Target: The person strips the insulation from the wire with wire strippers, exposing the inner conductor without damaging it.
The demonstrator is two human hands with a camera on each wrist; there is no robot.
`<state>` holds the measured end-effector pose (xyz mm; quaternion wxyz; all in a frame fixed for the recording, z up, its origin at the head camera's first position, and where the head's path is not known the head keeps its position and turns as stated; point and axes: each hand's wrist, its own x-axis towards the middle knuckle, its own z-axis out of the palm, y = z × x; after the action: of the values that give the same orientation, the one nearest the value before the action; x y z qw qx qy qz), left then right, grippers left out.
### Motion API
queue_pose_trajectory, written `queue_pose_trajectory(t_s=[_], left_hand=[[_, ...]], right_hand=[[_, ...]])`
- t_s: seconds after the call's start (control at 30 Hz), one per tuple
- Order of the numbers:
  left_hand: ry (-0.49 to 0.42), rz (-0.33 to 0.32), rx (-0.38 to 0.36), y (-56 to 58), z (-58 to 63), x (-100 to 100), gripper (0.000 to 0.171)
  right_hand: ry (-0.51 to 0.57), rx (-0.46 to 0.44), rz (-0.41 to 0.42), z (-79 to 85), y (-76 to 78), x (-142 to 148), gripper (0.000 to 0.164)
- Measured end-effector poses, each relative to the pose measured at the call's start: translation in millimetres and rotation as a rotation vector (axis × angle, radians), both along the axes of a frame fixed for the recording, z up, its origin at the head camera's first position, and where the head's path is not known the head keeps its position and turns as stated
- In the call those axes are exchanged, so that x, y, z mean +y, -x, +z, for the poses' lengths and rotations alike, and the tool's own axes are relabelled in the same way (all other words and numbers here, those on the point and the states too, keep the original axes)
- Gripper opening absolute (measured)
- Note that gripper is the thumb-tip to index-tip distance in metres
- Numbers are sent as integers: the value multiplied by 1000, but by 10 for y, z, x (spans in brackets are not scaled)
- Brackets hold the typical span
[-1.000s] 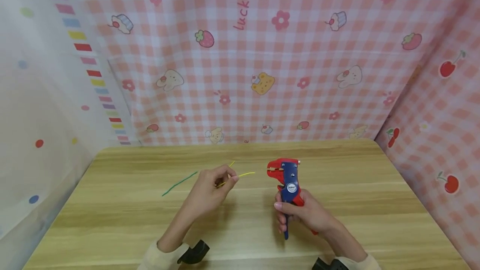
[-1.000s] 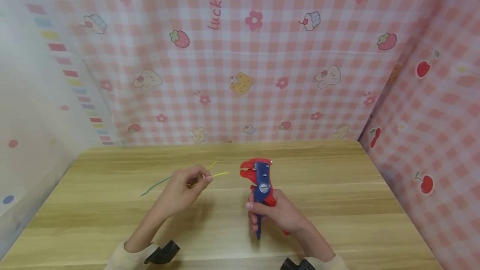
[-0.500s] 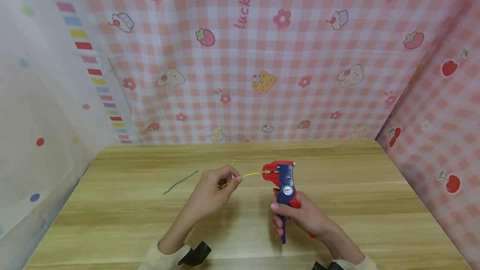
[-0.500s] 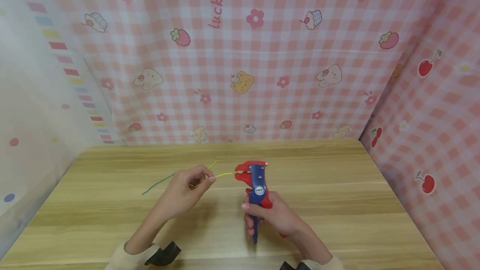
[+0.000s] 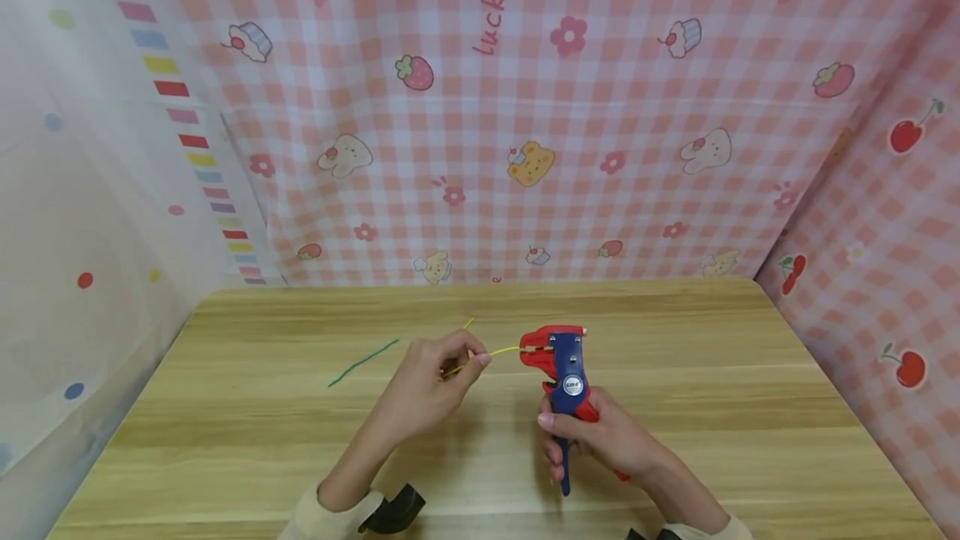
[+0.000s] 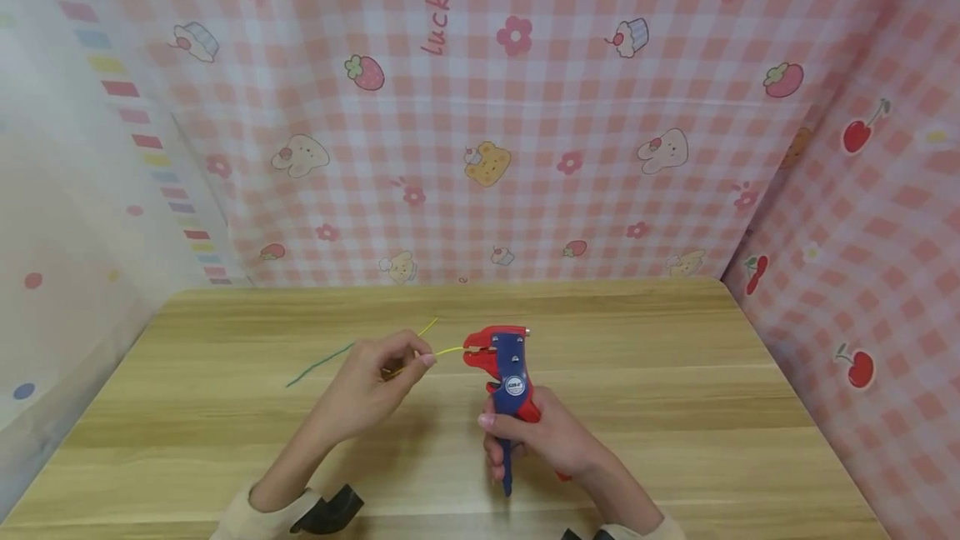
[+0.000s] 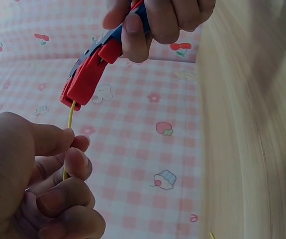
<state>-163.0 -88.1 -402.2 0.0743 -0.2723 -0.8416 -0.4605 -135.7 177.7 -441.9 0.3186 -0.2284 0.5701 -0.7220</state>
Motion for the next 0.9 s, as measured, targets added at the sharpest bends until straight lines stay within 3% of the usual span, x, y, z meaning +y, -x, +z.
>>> queue_pose_trajectory(t_s=[0.57, 0.9], left_hand=[[18, -7, 14, -58, 55, 42, 8], [17, -18, 27, -68, 55, 47, 8]], right_hand=[[-19, 40, -16, 4, -13, -33, 10], [-33, 19, -13, 14, -18, -27, 11]])
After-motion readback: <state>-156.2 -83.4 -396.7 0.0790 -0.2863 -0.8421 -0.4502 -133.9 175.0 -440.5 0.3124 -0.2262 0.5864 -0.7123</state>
